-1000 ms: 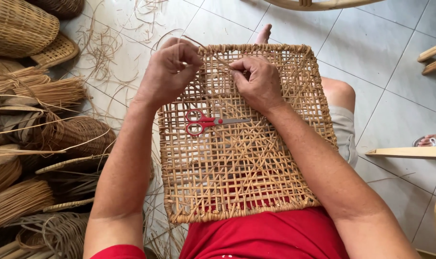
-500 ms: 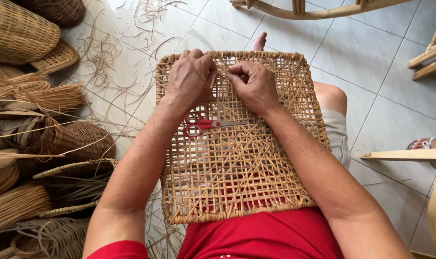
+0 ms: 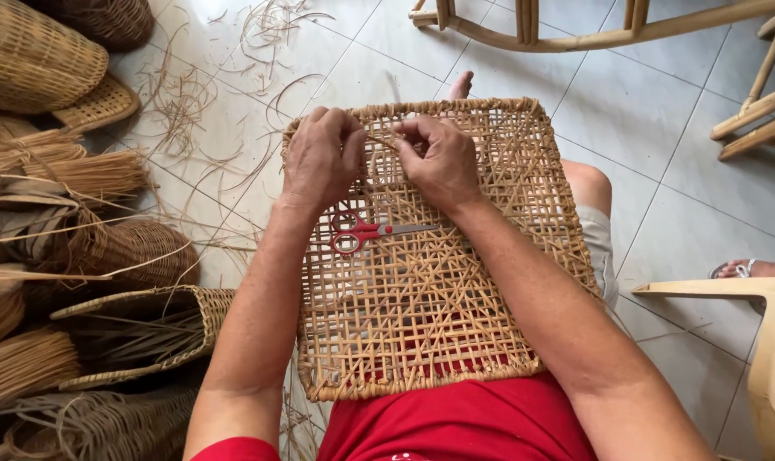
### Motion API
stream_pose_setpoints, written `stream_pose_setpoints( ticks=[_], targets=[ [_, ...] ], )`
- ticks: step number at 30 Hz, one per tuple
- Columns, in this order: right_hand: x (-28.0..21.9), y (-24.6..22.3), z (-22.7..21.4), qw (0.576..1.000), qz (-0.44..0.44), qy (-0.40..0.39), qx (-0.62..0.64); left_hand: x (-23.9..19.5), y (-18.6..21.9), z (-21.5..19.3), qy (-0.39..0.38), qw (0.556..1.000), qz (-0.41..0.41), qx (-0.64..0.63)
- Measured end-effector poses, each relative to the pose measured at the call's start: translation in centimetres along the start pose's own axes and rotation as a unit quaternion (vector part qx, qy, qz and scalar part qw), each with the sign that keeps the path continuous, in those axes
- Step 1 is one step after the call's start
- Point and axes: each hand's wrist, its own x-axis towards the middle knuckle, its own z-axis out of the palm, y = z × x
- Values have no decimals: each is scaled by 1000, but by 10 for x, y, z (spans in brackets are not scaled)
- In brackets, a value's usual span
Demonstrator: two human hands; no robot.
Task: Weaving thin strips of material into a rectangular basket base using hands and scissors.
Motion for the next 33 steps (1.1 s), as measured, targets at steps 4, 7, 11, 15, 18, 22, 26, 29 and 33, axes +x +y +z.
stream_pose_setpoints(
  ticks=[4, 7, 11, 15, 18, 22, 26, 29, 33],
  targets=[
    [-2, 3, -3, 1000, -1, 1, 7, 3, 8, -3, 11, 1000, -3, -11],
    [-1, 9, -1, 1000, -4, 7, -2, 4, 10, -5, 16, 1000, 1, -7],
    [2, 1, 0, 997, -68, -7, -44, 2, 9, -3, 7, 1000, -13, -10],
    [8, 8, 16, 991, -79, -8, -107, 1, 7, 0, 3, 1000, -6, 3],
    [11, 19, 26, 980, -120, 9, -160, 1, 4, 2, 6, 1000, 7, 7],
    [11, 31, 33, 982, -131, 12, -138, 1, 7, -6, 10, 1000, -4, 2],
    [5, 37, 30, 985, -125, 7, -116, 0, 3, -7, 18, 1000, -25, -5],
    [5, 32, 30, 986, -123, 13, -111, -1, -1, -7, 21, 1000, -18, 13],
    [5, 33, 33, 990, -102, 7, -102, -1, -4, -6, 34, 998, -14, 42]
  ],
)
